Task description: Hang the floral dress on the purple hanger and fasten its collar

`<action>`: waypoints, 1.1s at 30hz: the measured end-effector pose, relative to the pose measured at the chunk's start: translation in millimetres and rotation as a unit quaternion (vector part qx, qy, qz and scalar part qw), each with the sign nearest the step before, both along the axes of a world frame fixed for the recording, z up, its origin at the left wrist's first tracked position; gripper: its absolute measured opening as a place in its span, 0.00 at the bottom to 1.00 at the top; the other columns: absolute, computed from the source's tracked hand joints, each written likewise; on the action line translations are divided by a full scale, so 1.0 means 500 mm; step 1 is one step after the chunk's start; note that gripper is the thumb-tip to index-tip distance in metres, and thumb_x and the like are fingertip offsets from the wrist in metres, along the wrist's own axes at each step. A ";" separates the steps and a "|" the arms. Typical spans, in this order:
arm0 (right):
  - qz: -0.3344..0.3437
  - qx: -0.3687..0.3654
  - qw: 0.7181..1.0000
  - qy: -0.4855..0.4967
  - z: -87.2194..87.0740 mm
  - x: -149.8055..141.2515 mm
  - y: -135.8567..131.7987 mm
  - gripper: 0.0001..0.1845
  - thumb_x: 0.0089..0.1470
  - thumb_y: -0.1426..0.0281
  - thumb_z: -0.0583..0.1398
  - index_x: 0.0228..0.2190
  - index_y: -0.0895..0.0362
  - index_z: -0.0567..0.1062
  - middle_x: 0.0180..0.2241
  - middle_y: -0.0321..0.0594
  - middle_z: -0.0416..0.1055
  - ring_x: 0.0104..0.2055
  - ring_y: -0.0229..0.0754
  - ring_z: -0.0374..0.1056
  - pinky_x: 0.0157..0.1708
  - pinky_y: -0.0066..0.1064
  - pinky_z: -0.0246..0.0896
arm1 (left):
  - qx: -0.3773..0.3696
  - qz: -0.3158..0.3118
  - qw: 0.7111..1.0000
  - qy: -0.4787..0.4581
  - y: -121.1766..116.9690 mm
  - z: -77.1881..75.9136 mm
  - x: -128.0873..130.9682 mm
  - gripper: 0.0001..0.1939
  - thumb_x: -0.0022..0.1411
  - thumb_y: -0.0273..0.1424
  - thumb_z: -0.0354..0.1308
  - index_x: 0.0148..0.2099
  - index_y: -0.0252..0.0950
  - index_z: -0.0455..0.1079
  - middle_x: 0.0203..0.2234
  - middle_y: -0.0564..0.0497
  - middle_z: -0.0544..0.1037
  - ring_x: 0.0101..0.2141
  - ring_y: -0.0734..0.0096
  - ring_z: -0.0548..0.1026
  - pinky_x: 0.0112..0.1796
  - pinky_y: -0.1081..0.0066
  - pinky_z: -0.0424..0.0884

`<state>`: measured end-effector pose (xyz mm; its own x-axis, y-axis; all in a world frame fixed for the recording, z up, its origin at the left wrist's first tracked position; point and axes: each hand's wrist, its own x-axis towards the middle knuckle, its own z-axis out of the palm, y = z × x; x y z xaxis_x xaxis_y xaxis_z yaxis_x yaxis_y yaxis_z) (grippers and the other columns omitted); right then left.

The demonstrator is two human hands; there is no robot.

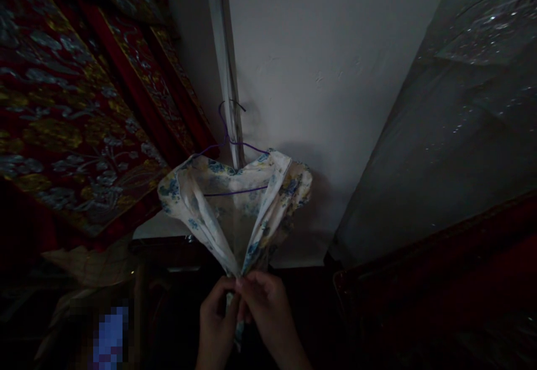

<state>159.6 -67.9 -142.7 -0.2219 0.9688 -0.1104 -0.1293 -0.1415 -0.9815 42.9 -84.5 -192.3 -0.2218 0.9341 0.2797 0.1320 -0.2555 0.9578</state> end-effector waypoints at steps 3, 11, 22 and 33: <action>-0.058 -0.006 0.998 0.024 0.037 0.005 0.037 0.27 0.45 0.45 0.66 0.22 0.58 0.74 0.12 0.33 0.64 0.15 0.33 0.55 0.18 0.26 0.46 | -0.005 -0.020 0.999 0.029 0.000 -0.007 0.000 0.16 0.66 0.41 0.58 0.29 0.36 0.72 0.24 0.51 0.76 0.28 0.67 0.74 0.32 0.73 0.70; -0.099 0.134 0.981 0.095 0.258 -0.024 0.232 0.17 0.39 0.57 0.68 0.17 0.58 0.75 0.12 0.30 0.61 0.15 0.30 0.51 0.16 0.25 0.41 | -0.008 0.002 0.998 0.059 0.018 -0.039 0.008 0.18 0.66 0.44 0.57 0.28 0.37 0.70 0.22 0.51 0.74 0.28 0.65 0.73 0.32 0.72 0.69; -0.113 0.164 0.971 0.132 0.274 -0.031 0.221 0.14 0.45 0.58 0.65 0.22 0.57 0.75 0.12 0.28 0.62 0.14 0.30 0.53 0.14 0.23 0.42 | 0.044 -0.075 0.984 0.153 0.080 0.049 -0.043 0.04 0.62 0.28 0.59 0.33 0.37 0.73 0.29 0.50 0.79 0.33 0.65 0.77 0.37 0.71 0.71; -0.124 0.303 0.945 -0.022 0.251 -0.036 0.215 0.12 0.54 0.62 0.60 0.23 0.55 0.70 0.14 0.28 0.62 0.17 0.33 0.58 0.19 0.26 0.51 | 0.300 0.001 0.884 0.357 0.227 0.439 -0.091 0.09 0.70 0.31 0.54 0.47 0.35 0.75 0.35 0.49 0.79 0.38 0.65 0.76 0.42 0.68 0.69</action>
